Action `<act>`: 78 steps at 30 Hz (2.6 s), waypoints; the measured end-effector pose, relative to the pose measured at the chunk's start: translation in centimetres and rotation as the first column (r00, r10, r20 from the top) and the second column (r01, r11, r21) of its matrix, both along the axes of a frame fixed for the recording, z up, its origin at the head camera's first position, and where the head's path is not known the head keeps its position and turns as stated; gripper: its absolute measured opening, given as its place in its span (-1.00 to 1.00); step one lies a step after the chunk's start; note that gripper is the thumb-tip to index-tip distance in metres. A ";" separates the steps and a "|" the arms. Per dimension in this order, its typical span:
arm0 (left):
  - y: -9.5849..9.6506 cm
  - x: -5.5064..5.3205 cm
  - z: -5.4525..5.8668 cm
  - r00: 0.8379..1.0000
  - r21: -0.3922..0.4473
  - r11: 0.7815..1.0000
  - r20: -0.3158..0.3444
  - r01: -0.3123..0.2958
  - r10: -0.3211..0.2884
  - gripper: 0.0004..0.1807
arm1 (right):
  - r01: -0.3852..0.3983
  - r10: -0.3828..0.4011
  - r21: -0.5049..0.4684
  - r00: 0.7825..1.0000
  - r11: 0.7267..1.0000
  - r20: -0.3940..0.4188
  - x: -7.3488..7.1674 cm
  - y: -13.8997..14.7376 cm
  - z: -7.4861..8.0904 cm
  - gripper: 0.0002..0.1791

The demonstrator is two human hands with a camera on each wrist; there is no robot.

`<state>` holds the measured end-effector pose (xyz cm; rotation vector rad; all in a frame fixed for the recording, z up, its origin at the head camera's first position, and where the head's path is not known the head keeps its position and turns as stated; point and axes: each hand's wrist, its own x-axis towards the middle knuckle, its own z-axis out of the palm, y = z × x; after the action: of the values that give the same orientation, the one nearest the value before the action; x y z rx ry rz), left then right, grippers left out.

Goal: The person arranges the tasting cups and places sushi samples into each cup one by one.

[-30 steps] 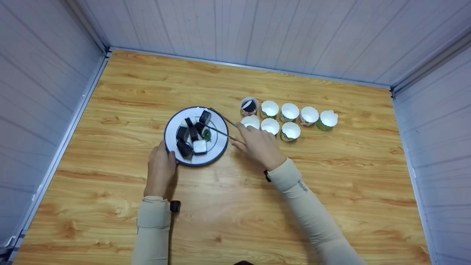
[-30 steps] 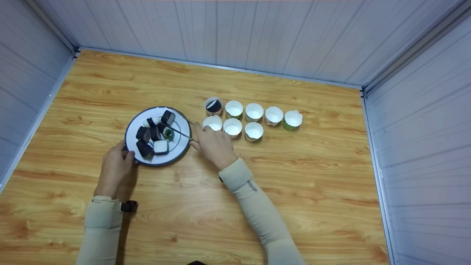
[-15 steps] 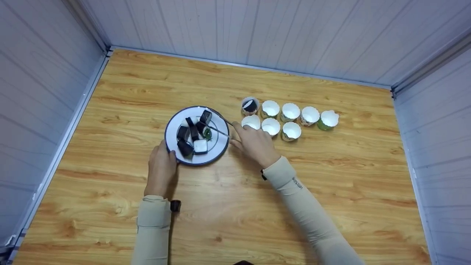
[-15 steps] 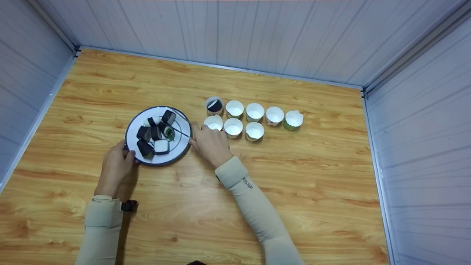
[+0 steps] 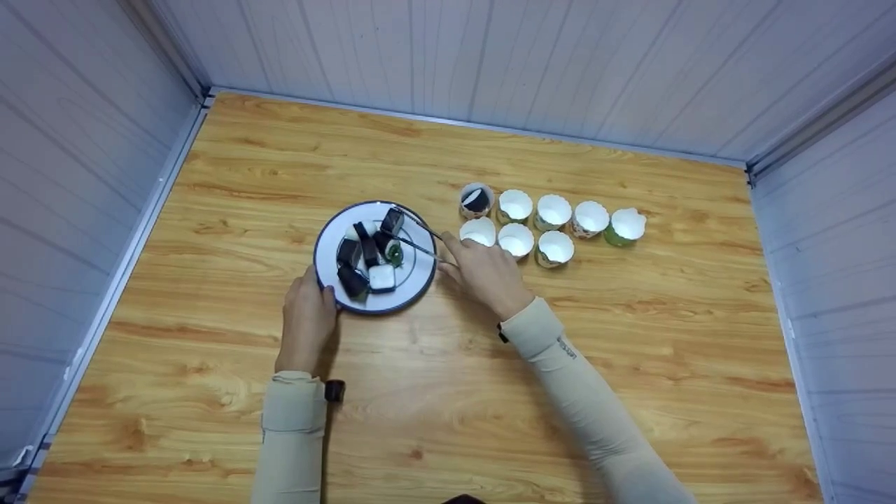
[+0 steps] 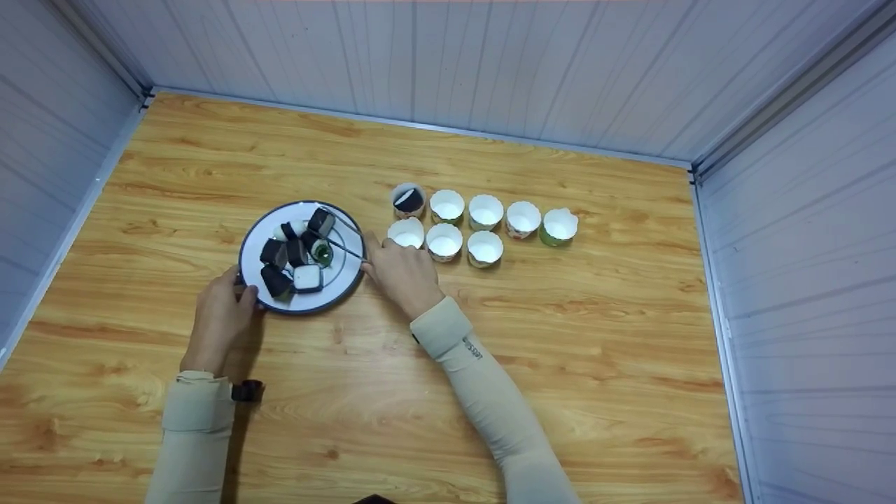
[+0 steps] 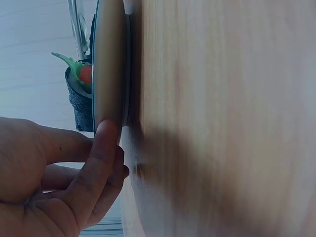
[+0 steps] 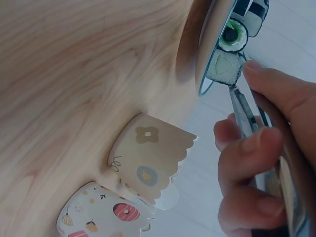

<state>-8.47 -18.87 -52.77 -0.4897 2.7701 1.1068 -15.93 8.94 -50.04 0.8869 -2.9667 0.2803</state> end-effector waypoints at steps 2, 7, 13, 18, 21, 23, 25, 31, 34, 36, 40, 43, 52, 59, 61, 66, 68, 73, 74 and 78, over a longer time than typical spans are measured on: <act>0.0 0.0 0.1 1.000 0.000 1.000 0.002 0.002 -0.002 -0.45 | 0.003 -0.003 -0.009 1.000 1.000 -0.004 0.1 0.2 0.1 -0.46; 0.1 0.0 0.0 1.000 -0.003 1.000 -0.011 0.007 -0.007 -0.47 | -0.001 0.000 -0.022 0.999 1.000 -0.035 0.4 0.8 0.7 -0.49; 0.1 -0.1 0.0 1.000 -0.012 1.000 -0.011 0.006 -0.006 -0.48 | -0.006 0.002 -0.049 0.997 0.999 -0.075 0.9 2.3 1.4 -0.52; 0.1 0.0 -0.1 1.000 -0.017 1.000 -0.020 0.005 -0.006 -0.49 | 0.007 -0.015 -0.061 0.993 0.998 -0.121 1.0 3.8 2.0 -0.48; 0.0 0.1 -0.2 0.999 -0.025 1.000 -0.044 0.009 -0.010 -0.50 | 0.028 -0.037 -0.073 0.992 0.997 -0.122 1.1 4.9 2.4 -0.45; 0.0 0.2 -0.2 0.998 -0.030 1.000 -0.055 0.007 -0.009 -0.50 | 0.047 -0.056 -0.082 0.992 0.996 -0.114 1.1 5.6 2.7 -0.44; 0.1 0.2 -0.2 0.998 -0.032 0.999 -0.064 0.007 -0.009 -0.50 | 0.066 -0.076 -0.086 0.991 0.994 -0.111 1.1 6.5 2.9 -0.42; 0.2 0.1 -0.2 0.999 -0.022 1.000 -0.045 0.004 -0.005 -0.49 | 0.150 -0.159 -0.093 0.983 0.984 -0.097 1.1 9.1 3.2 -0.40; 0.2 0.1 -0.1 0.999 -0.015 1.000 -0.040 0.001 -0.002 -0.49 | 0.179 -0.187 -0.089 0.978 0.980 -0.093 1.1 10.1 3.3 -0.40; 0.2 0.1 -0.1 0.999 -0.010 1.000 -0.043 0.002 -0.003 -0.49 | 0.196 -0.206 -0.096 0.974 0.976 -0.097 1.1 10.7 3.3 -0.39; 0.1 0.2 -0.1 0.999 -0.019 1.000 -0.048 0.012 -0.013 -0.49 | 0.242 -0.252 -0.107 0.963 0.964 -0.100 1.0 11.9 3.0 -0.40; 0.1 0.3 -0.2 0.999 -0.020 1.000 -0.044 0.013 -0.014 -0.49 | 0.283 -0.291 -0.103 0.954 0.954 -0.078 1.0 12.6 2.6 -0.40; 0.0 0.1 -0.2 0.999 -0.002 1.000 -0.038 0.003 -0.003 -0.47 | 0.356 -0.360 -0.093 0.933 0.930 -0.028 1.0 13.7 1.5 -0.38; 0.1 0.1 -0.1 0.999 0.001 1.000 -0.033 0.009 -0.008 -0.48 | 0.361 -0.361 -0.072 0.932 0.930 0.022 0.6 13.9 0.8 -0.42; 0.1 0.2 -0.2 0.999 0.000 1.000 -0.039 0.012 -0.012 -0.48 | 0.365 -0.363 -0.070 0.931 0.928 0.037 0.5 13.9 0.8 -0.41; 0.1 0.2 -0.2 0.999 -0.009 1.000 -0.041 0.014 -0.014 -0.48 | 0.372 -0.368 -0.068 0.927 0.926 0.073 0.4 13.8 0.7 -0.37; 0.0 0.2 -0.2 0.999 -0.010 1.000 -0.036 0.012 -0.012 -0.49 | 0.372 -0.367 -0.065 0.926 0.926 0.086 0.4 13.8 0.7 -0.37; 0.0 0.1 0.0 1.000 0.003 1.000 -0.004 0.006 -0.006 -0.47 | 0.379 -0.372 -0.057 0.923 0.924 0.101 0.4 13.8 0.8 -0.37; 0.0 0.1 0.0 1.000 0.005 1.000 -0.003 0.007 -0.007 -0.47 | 0.381 -0.374 -0.059 0.922 0.923 0.101 0.4 13.8 0.9 -0.37; -0.1 0.2 -0.1 0.997 -0.003 1.000 -0.066 0.025 -0.025 -0.51 | 0.372 -0.367 -0.070 0.927 0.926 0.072 0.4 13.7 1.1 -0.38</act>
<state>-8.27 -18.95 -52.85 -0.4246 2.8263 1.1341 -15.50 22.61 -48.91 0.3007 -3.0651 0.4135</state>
